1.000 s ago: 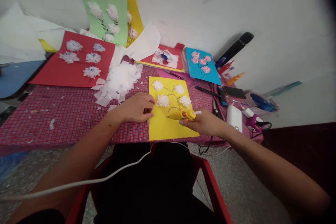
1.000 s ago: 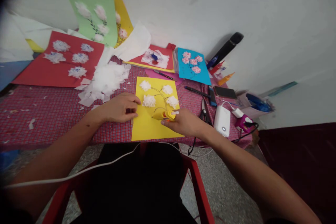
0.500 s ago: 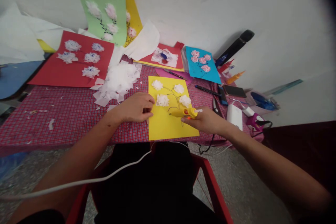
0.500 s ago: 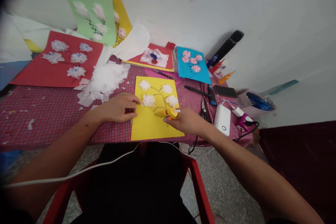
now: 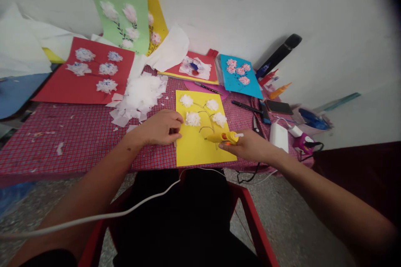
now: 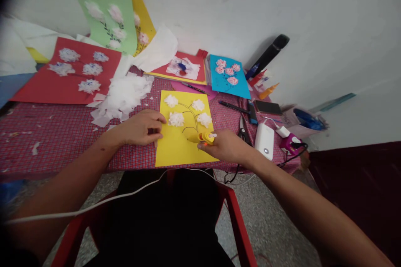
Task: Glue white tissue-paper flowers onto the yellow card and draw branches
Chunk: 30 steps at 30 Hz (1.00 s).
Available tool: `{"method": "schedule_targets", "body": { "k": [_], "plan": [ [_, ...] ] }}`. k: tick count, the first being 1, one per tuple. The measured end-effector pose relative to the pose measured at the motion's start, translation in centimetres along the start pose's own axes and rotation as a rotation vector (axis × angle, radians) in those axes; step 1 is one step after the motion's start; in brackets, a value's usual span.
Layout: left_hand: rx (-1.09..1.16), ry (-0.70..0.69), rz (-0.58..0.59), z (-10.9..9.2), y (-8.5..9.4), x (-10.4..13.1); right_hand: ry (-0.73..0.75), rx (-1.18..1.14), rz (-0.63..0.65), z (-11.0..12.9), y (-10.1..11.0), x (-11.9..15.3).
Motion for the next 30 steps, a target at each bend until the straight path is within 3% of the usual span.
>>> {"method": "schedule_targets", "body": {
  "k": [16, 30],
  "plan": [
    [-0.008, 0.002, 0.005, 0.0, 0.0, 0.0, 0.050, -0.088, 0.019, 1.7, -0.4, -0.1],
    [-0.013, -0.008, 0.004, 0.1, 0.0, 0.1, 0.024, -0.059, 0.006, 1.5, -0.5, -0.5]
  ]
}}
Point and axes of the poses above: each hand's wrist, its own x-axis away from the middle knuckle, its own y-axis out of the back of the hand, z = x × y, the point moved 2 cm from there along -x, towards the middle knuckle, and after that the axes turned 15 degrees about -z, right-handed, at the moved point
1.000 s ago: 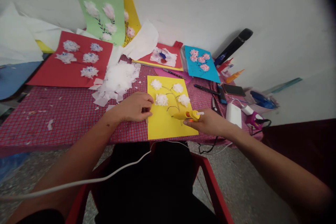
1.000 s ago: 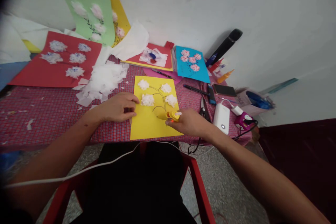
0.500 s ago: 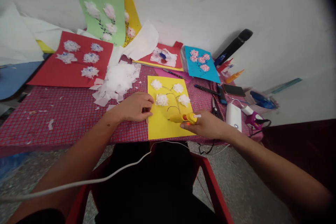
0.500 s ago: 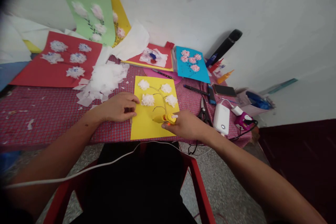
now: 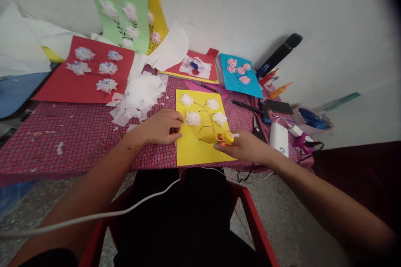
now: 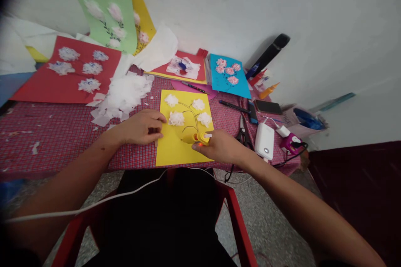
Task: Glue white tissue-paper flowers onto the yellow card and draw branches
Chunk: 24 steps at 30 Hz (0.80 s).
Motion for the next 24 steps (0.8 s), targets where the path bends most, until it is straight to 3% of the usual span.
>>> {"method": "schedule_targets", "body": {
  "k": [24],
  "plan": [
    [-0.013, -0.020, 0.003, -0.04, 0.06, -0.09, -0.020, -0.007, 0.024, -0.02, 0.22, 0.44]
  ]
}}
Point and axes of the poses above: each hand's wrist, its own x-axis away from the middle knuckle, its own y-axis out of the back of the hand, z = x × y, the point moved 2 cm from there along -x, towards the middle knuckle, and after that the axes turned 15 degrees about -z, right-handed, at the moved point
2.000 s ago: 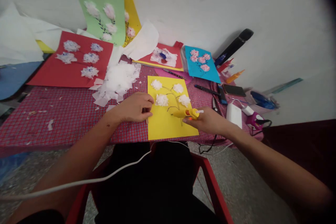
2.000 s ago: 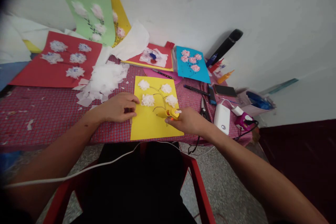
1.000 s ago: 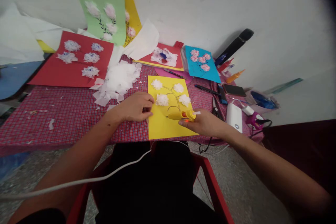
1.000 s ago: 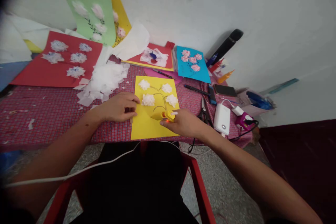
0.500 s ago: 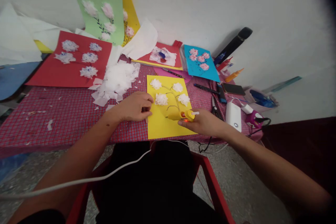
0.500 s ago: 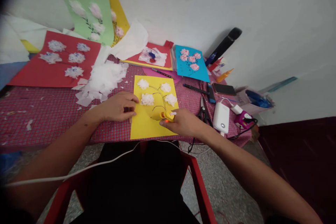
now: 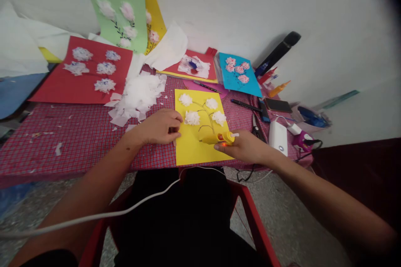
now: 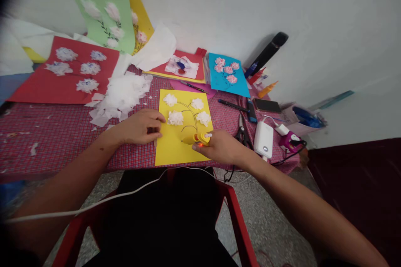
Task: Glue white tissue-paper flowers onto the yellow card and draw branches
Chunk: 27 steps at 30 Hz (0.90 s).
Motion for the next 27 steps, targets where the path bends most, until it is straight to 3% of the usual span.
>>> {"method": "schedule_targets", "body": {
  "k": [27],
  "plan": [
    [0.000, 0.006, 0.006, 0.0, 0.0, 0.0, -0.114, 0.029, -0.036, -1.6, 0.4, -0.3]
  ]
}}
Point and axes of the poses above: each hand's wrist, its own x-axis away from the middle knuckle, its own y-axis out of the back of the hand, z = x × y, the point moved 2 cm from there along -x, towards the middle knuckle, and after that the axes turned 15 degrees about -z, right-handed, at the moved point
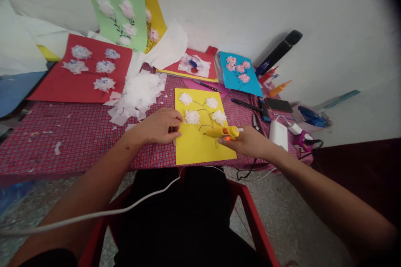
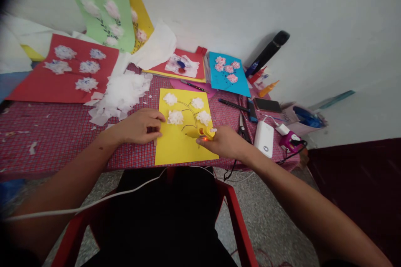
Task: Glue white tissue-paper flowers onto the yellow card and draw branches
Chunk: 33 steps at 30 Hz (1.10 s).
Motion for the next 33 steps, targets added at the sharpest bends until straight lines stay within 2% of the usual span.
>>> {"method": "schedule_targets", "body": {
  "k": [14, 33],
  "plan": [
    [0.006, 0.020, 0.010, 0.0, 0.0, 0.0, 0.019, 0.023, 0.014, 0.1, 0.1, 0.1],
    [-0.005, 0.012, 0.010, 0.1, -0.1, 0.0, 0.024, -0.067, 0.053, 1.1, 0.2, 0.8]
  ]
}}
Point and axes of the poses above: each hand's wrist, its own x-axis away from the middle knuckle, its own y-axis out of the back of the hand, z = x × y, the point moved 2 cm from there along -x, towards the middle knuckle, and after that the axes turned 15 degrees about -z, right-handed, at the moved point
